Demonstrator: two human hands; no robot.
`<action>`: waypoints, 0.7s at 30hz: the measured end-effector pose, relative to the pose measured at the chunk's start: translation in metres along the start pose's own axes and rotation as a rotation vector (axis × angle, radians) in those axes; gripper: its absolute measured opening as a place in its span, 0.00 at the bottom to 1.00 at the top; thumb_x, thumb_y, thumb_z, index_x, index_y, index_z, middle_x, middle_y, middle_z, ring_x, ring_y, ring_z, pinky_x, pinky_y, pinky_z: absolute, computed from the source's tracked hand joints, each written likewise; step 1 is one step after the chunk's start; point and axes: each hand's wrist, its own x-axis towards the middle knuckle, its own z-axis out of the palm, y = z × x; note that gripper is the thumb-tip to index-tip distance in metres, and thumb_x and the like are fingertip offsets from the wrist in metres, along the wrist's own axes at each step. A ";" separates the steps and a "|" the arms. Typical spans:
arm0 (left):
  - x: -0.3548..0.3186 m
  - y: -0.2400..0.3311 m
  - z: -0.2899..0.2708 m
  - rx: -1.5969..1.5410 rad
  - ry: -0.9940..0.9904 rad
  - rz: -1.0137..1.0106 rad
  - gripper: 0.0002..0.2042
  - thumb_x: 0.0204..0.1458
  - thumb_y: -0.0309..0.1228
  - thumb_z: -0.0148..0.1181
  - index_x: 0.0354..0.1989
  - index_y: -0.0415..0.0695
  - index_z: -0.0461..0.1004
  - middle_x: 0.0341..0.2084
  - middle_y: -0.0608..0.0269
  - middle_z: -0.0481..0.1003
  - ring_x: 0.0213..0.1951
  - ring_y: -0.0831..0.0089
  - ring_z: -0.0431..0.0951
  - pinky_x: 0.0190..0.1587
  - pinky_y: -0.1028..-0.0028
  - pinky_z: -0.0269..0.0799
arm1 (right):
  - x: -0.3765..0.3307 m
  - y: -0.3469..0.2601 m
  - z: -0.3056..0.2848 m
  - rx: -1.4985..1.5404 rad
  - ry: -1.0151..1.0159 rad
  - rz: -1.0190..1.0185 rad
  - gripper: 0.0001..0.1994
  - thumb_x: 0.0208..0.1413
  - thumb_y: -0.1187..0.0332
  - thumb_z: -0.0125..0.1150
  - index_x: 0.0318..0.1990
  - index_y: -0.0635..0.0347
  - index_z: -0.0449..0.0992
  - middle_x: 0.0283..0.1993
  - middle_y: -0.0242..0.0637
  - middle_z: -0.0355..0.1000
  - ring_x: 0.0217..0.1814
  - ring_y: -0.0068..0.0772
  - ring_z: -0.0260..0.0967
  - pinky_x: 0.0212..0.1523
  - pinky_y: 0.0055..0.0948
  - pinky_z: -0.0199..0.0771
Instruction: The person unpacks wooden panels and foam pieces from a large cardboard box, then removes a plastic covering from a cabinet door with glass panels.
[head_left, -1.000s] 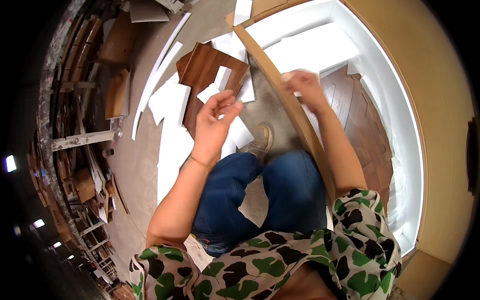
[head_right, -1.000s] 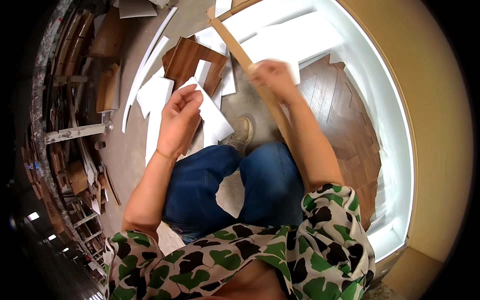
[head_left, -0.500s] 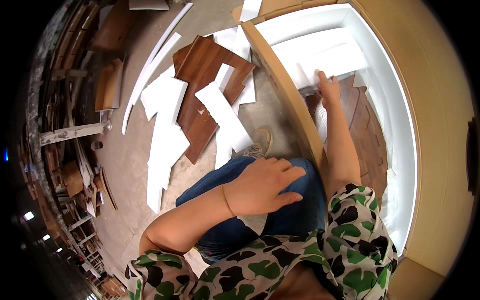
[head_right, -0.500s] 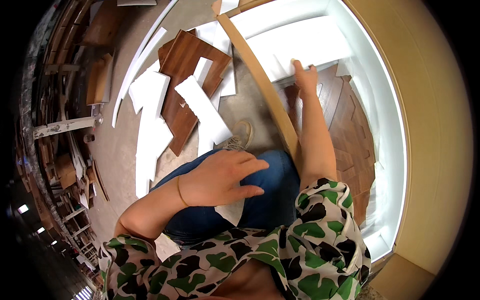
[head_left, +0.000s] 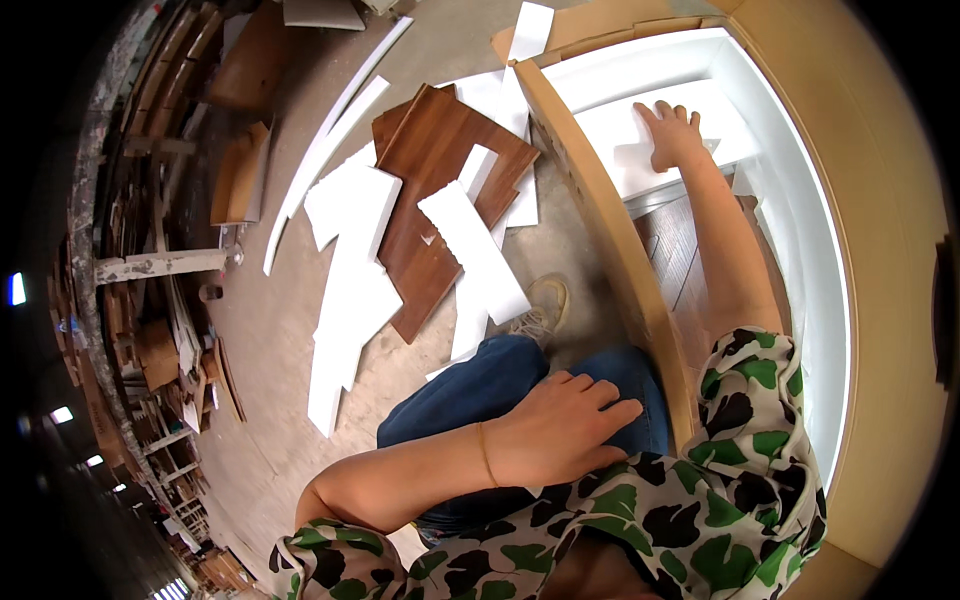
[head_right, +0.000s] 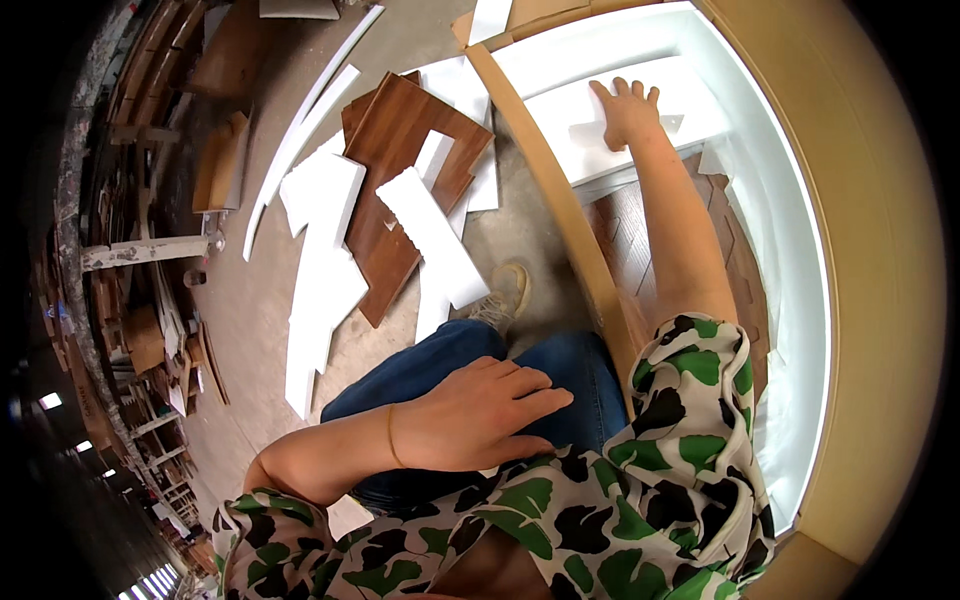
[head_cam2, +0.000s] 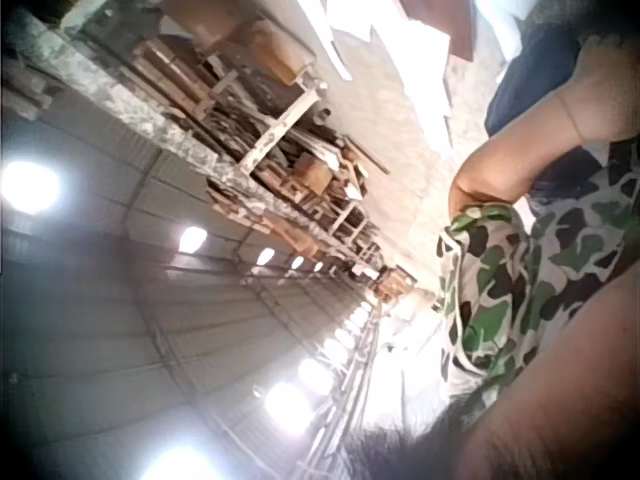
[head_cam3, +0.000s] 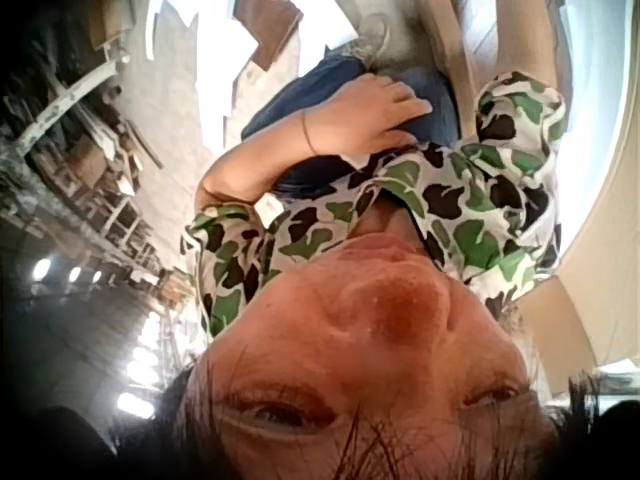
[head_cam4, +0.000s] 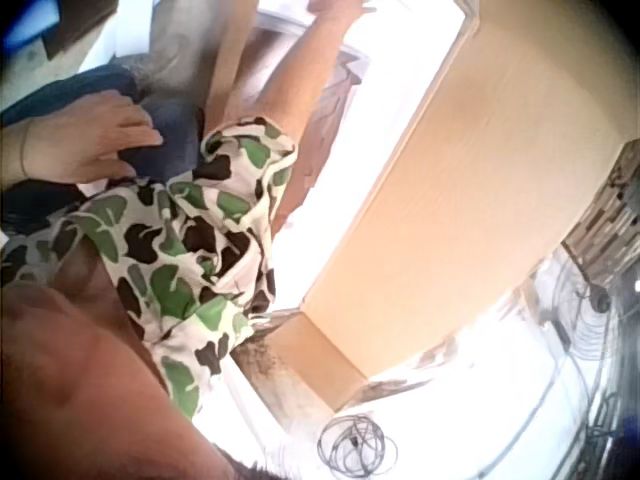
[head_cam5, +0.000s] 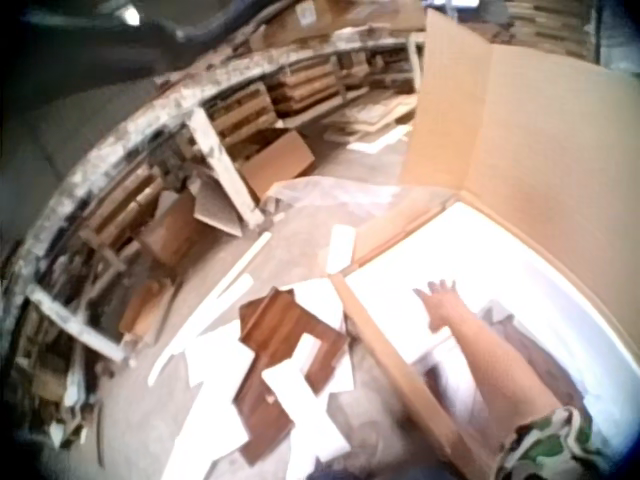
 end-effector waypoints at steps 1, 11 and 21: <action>0.002 0.001 -0.002 -0.007 -0.008 0.009 0.21 0.47 0.37 0.58 0.49 0.43 0.65 0.38 0.57 0.68 0.39 0.61 0.69 0.41 0.67 0.62 | 0.001 0.013 0.020 -0.082 0.097 -0.009 0.46 0.25 0.68 0.67 0.61 0.45 0.55 0.59 0.45 0.54 0.63 0.49 0.47 0.60 0.56 0.47; 0.004 0.009 -0.010 -0.013 -0.016 0.037 0.22 0.46 0.37 0.59 0.49 0.43 0.64 0.37 0.57 0.67 0.37 0.61 0.68 0.41 0.67 0.62 | -0.018 0.056 -0.041 1.259 0.474 0.447 0.37 0.34 0.48 0.66 0.44 0.75 0.68 0.39 0.46 0.72 0.41 0.40 0.71 0.44 0.31 0.70; 0.010 0.009 -0.017 -0.020 -0.091 0.042 0.23 0.46 0.38 0.59 0.50 0.43 0.64 0.42 0.54 0.67 0.42 0.59 0.69 0.44 0.67 0.62 | -0.048 0.002 -0.004 1.656 0.551 0.554 0.25 0.55 0.57 0.51 0.48 0.75 0.65 0.45 0.49 0.68 0.43 0.37 0.68 0.39 0.34 0.70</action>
